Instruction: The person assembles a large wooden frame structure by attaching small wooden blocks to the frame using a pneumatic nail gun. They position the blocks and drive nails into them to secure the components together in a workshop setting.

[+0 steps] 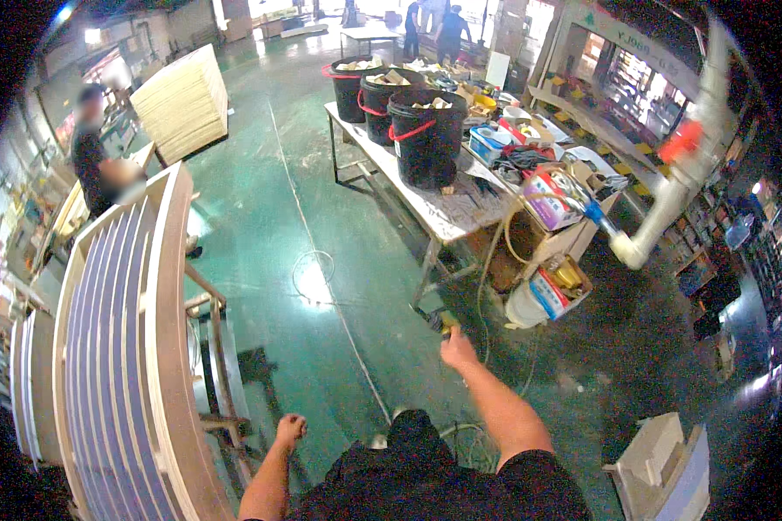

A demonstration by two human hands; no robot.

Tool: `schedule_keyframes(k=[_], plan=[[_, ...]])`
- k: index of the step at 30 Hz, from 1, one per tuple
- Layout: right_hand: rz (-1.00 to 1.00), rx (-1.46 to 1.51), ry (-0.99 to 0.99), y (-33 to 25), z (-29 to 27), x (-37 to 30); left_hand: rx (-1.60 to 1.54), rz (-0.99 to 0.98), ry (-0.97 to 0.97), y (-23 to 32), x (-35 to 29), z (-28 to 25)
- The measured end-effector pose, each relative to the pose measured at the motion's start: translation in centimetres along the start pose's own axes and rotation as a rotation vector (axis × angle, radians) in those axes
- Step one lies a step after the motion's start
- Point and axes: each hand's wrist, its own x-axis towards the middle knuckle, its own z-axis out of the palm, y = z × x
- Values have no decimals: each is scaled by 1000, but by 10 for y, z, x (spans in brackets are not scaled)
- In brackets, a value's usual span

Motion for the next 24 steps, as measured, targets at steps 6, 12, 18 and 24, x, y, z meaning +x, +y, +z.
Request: schedule_keyframes(k=[6,12,18,24], plan=[[48,1,158,-60,-56,266,254,205,45,243,202,31],[303,-57,322,-56,-88,476,541,504,-73,530,363,109],[356,-233,74,-68,-66,558,700,1057,-19,883,517,146],[436,182,684,-54,-121,576,958,1578,75,1141,660,220]])
